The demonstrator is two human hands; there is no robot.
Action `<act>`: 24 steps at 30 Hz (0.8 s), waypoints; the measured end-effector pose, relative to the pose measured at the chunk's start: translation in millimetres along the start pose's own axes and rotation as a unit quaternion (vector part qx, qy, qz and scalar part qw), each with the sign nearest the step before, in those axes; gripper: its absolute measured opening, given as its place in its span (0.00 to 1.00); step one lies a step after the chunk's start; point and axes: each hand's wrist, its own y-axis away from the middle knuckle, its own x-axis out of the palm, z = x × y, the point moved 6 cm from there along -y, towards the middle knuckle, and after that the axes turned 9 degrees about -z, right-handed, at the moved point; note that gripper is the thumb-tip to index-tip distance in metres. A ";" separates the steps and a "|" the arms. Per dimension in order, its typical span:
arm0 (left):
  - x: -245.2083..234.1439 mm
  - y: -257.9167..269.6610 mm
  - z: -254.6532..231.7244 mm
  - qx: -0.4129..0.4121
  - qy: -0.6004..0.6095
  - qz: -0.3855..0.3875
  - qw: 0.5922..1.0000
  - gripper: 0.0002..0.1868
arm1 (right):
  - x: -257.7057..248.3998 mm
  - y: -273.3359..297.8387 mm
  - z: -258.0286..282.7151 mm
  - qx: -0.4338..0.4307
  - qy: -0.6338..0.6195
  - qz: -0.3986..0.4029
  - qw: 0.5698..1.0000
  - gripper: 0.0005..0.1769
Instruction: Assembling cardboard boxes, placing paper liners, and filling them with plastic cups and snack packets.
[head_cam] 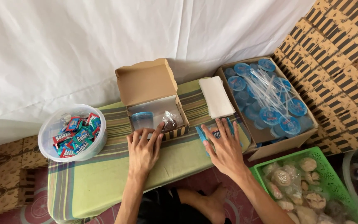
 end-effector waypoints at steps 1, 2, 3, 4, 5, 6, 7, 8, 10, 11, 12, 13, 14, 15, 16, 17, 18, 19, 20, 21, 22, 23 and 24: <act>0.3 0.4 -0.1 -0.001 0.000 0.000 1.000 0.16 | 2.5 -0.5 -1.6 0.003 -0.003 0.005 1.000 0.26; -0.3 0.5 0.2 -0.002 0.000 0.001 1.000 0.16 | 0.8 -0.5 -0.7 0.003 -0.003 0.006 1.000 0.26; -0.5 0.6 0.5 -0.002 -0.001 0.004 1.000 0.16 | -0.2 -0.4 0.6 0.001 -0.007 0.013 1.000 0.27; -0.4 0.2 0.9 -0.002 -0.002 0.007 1.000 0.16 | -1.2 -0.7 1.7 -0.002 -0.011 0.020 1.000 0.27; -0.5 1.1 0.7 -0.002 -0.001 0.007 1.000 0.16 | -9.6 -1.6 2.7 -0.001 -0.010 0.020 1.000 0.27; 0.5 0.7 1.2 -0.002 0.001 0.005 1.000 0.16 | -15.1 -4.0 5.4 -0.015 -0.043 0.041 0.998 0.27; 1.4 0.3 1.8 -0.001 0.002 0.004 1.000 0.16 | -20.9 -6.1 8.5 -0.029 -0.076 0.062 0.995 0.29; 1.1 1.6 1.4 -0.002 0.002 0.005 1.000 0.16 | -24.4 -3.6 5.3 -0.028 -0.076 0.063 0.995 0.29; 1.1 0.8 1.8 0.000 0.004 -0.001 1.000 0.16 | -43.2 -5.3 -7.9 0.017 -0.103 -0.039 0.994 0.27; 4.4 -2.1 1.6 0.000 0.003 -0.004 1.000 0.16 | -32.8 0.3 -24.1 0.014 -0.103 -0.042 0.994 0.27; 2.3 -1.0 2.1 0.000 0.007 -0.005 1.000 0.16 | -22.7 10.5 -45.3 0.082 -0.047 -0.061 0.994 0.24; 0.0 0.2 2.4 -0.001 0.011 -0.006 1.000 0.16 | -13.4 22.3 -65.8 0.149 0.008 -0.080 0.985 0.24; -1.3 -1.1 2.3 0.001 0.004 -0.007 1.000 0.16 | -1.4 30.0 -81.3 0.147 0.002 -0.082 0.986 0.24; -2.5 -2.5 2.2 0.002 0.005 -0.008 1.000 0.16 | 15.2 39.4 -102.7 0.193 0.024 -0.045 0.980 0.23; -2.4 -3.3 0.0 0.002 0.009 -0.008 1.000 0.15 | 30.2 52.0 -125.3 0.241 0.049 -0.006 0.969 0.25; -3.7 -2.4 1.7 0.004 0.005 -0.008 1.000 0.15 | 30.7 50.9 -125.3 0.240 0.045 -0.007 0.970 0.25; -3.0 -2.3 1.3 0.004 0.006 -0.012 1.000 0.16 | 35.8 52.2 -129.2 0.263 -0.030 0.033 0.964 0.22; -1.6 -2.1 0.9 0.004 0.008 -0.015 1.000 0.16 | 41.3 53.6 -132.1 0.284 -0.105 0.073 0.950 0.19; -2.2 -1.6 0.8 0.004 0.010 -0.014 1.000 0.16 | 36.1 51.8 -127.3 0.286 -0.103 0.074 0.950 0.19; -2.3 -1.2 0.8 0.004 0.010 -0.013 1.000 0.16 | 32.4 50.6 -123.2 0.326 -0.242 0.041 0.913 0.12; -1.3 -2.1 0.8 0.004 0.011 -0.014 1.000 0.17 | 28.5 47.5 -119.7 0.358 -0.375 0.004 0.855 0.10; -0.5 -2.2 0.1 0.005 0.014 -0.015 1.000 0.17 | 29.7 45.0 -116.8 0.359 -0.373 0.002 0.856 0.10; -0.3 -2.0 0.3 0.003 0.014 -0.016 1.000 0.17 | 32.6 42.9 -114.3 0.386 -0.451 -0.026 0.804 0.08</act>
